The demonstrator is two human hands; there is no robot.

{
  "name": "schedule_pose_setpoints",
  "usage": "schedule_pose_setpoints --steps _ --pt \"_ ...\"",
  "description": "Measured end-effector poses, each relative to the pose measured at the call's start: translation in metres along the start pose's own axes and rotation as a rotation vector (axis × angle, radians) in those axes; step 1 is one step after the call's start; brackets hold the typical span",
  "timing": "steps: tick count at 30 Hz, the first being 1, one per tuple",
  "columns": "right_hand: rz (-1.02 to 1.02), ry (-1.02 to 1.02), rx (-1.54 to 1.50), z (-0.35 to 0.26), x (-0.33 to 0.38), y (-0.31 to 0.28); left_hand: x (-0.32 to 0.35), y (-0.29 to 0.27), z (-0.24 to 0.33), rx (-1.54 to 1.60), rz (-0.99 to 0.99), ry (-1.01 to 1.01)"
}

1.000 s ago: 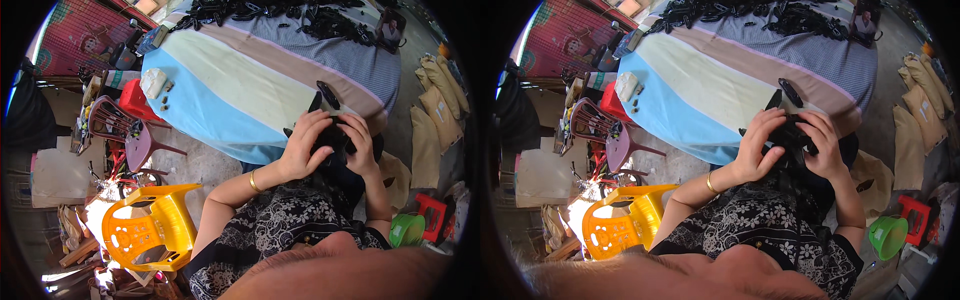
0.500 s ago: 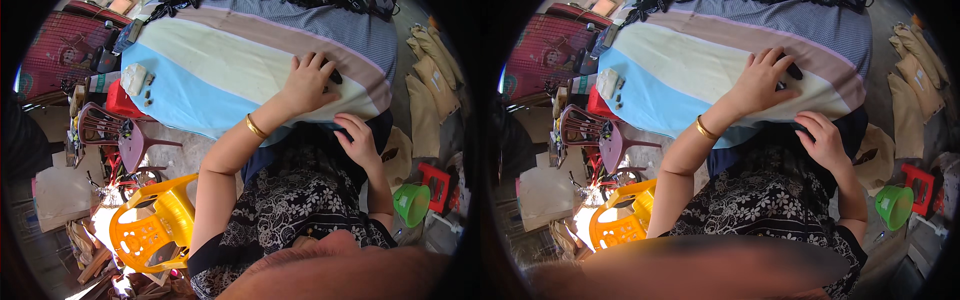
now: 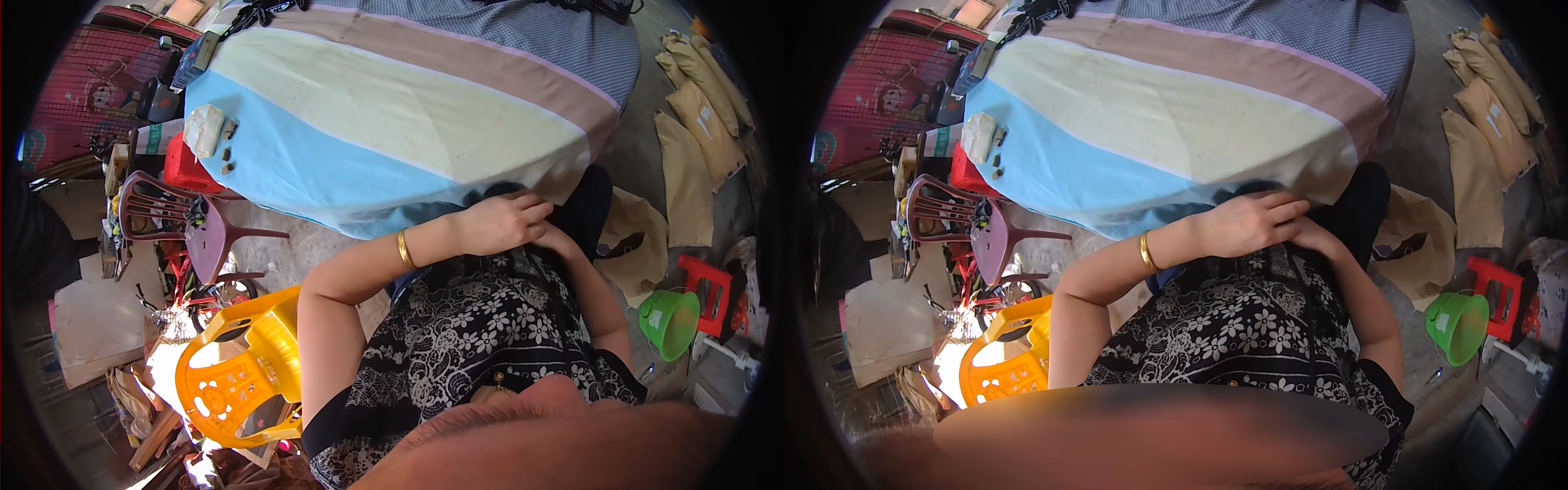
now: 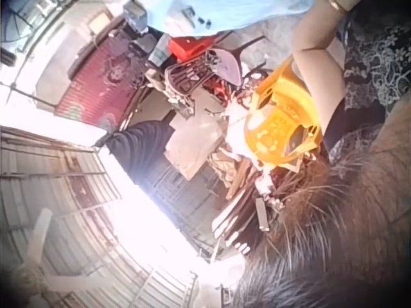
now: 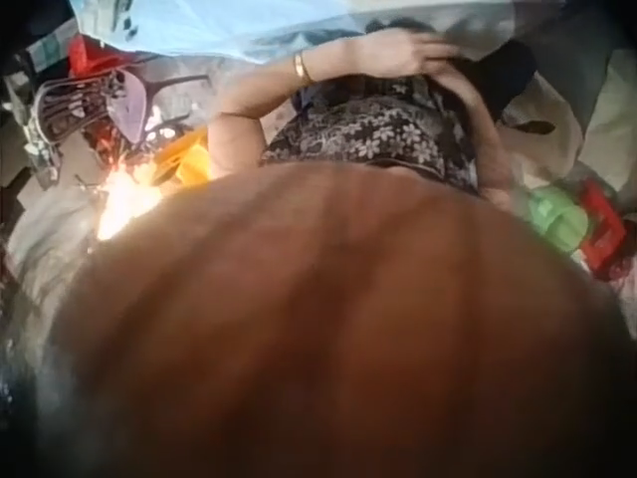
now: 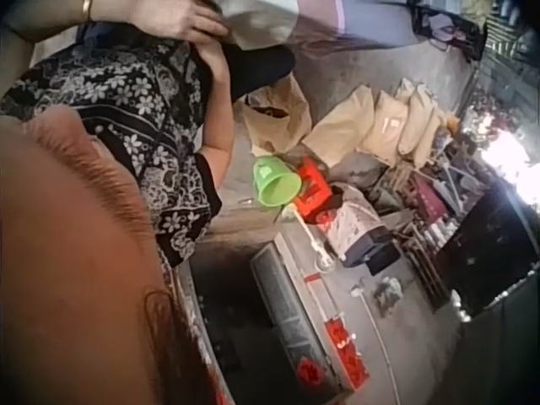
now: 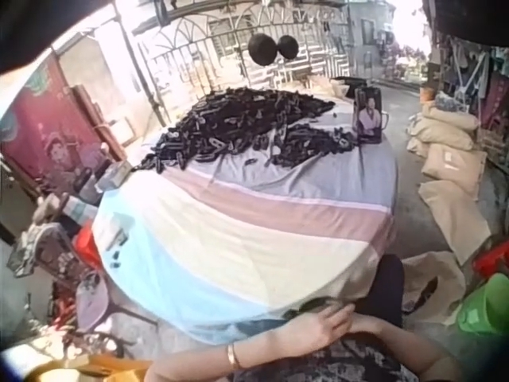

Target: The person is manually assembling black plastic hair claw clips from a large pile on a table.

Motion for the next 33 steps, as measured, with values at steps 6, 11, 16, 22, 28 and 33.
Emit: schedule_pose_setpoints --steps 6,11,16,22,28,33 --pt "0.119 0.456 -0.945 0.076 -0.010 -0.007 0.062 -0.109 -0.033 -0.210 0.317 -0.390" --pt "0.299 0.381 -1.280 0.100 -0.053 -0.027 0.111 -0.106 -0.074 -0.444 0.034 -0.658" --pt "0.350 0.223 -0.993 0.076 -0.050 -0.053 0.102 -0.102 -0.078 -0.484 0.009 -0.700" --pt "0.181 0.290 -0.685 0.070 -0.023 -0.033 0.095 -0.107 -0.074 -0.482 0.020 -0.690" --pt "0.157 0.210 -0.043 0.061 -0.019 -0.031 0.094 -0.106 -0.074 -0.438 0.017 -0.699" --pt "-0.072 0.062 0.218 -0.038 -0.022 -0.049 0.098 -0.112 -0.076 -0.400 0.028 -0.713"
Point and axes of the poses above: each hand's wrist, its own x-axis away from the middle knuckle, its own y-axis out of the palm, z = x × y, the point moved 10 cm from there along -x, towards the middle knuckle, and after that the axes turned 7 degrees about -x, right-handed, at the moved point
